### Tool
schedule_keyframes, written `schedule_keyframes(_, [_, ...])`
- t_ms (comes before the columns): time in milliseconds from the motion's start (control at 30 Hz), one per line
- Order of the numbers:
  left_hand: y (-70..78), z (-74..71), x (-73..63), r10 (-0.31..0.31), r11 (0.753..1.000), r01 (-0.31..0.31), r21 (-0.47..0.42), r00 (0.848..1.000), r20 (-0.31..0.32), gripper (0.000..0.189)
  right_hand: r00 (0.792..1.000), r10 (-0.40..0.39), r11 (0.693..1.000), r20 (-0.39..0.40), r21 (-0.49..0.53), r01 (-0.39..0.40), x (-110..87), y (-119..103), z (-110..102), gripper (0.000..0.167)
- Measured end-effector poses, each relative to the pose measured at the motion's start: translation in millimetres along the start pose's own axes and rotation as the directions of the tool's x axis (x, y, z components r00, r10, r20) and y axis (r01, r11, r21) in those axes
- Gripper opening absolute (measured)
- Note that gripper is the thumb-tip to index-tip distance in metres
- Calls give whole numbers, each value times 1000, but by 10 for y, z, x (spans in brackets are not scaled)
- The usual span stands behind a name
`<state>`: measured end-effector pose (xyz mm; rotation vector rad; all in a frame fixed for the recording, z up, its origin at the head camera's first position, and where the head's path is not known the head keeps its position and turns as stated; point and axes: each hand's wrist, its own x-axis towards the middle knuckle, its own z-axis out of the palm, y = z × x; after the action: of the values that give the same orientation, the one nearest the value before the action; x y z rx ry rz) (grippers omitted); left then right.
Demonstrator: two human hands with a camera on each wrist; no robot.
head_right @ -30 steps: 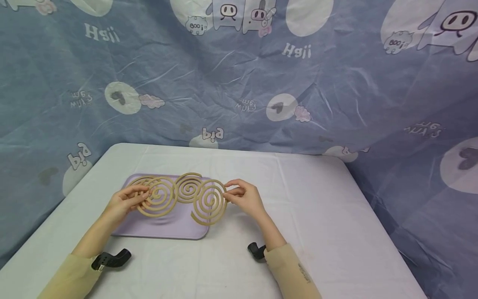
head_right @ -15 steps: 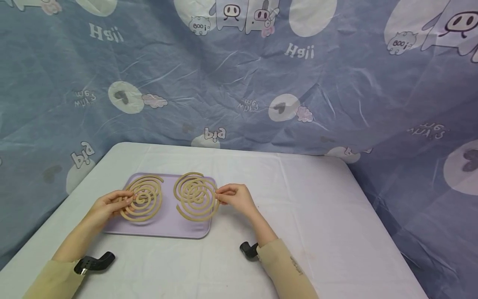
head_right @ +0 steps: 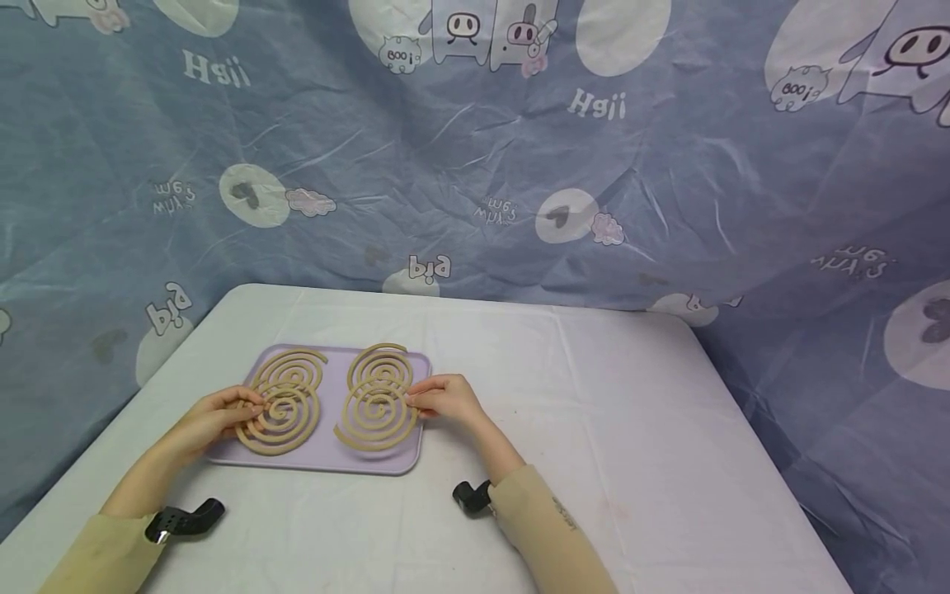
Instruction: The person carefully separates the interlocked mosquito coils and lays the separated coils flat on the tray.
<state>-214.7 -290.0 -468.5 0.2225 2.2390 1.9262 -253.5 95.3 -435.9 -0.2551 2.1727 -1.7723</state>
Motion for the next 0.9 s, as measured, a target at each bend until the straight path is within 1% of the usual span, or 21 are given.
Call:
schedule_keyframes(67, [-3, 13, 4, -15, 999, 15, 30, 1000, -13, 23, 1000, 6, 1000, 18, -4, -6, -25, -49, 40, 26])
schedule_keyframes(133, [-5, 27, 7, -14, 998, 16, 64, 1000, -26, 24, 1000, 8, 1000, 30, -9, -7, -60, -101, 84, 26])
schedule_keyframes(233, [2, 47, 12, 14, 992, -8, 129, 999, -47, 24, 999, 0, 1000, 32, -17, 0, -96, -134, 144, 25])
schedule_keyframes(333, [16, 68, 15, 63, 973, -46, 227, 996, -70, 21, 1000, -1, 1000, 29, -21, 1, -70, -88, 175, 23])
schedule_keyframes(433, [43, 89, 3, 96, 939, -57, 339, 990, -98, 18, 999, 19, 1000, 28, -24, -18, 12, 30, 179, 21])
schedule_keyframes(567, [92, 124, -46, 93, 908, -29, 418, 987, -134, 16, 999, 41, 998, 33, -45, -40, 61, 116, 182, 18])
schedule_keyframes(667, [141, 144, -80, 77, 903, -4, 429, 985, -154, 17, 999, 40, 995, 31, -96, -37, 18, 85, 170, 17])
schedule_keyframes(767, [207, 146, -109, 54, 897, 32, 441, 982, -181, 22, 999, 27, 986, 33, -164, -22, -42, 35, 146, 20])
schedule_keyframes(800, [233, 145, -120, 45, 888, 49, 457, 980, -192, 24, 999, 21, 982, 31, -190, -15, -67, 15, 133, 22])
schedule_keyframes(900, [311, 161, -151, 33, 846, 88, 526, 976, -215, 29, 1000, 4, 972, 22, -236, 1, -155, -57, 82, 29])
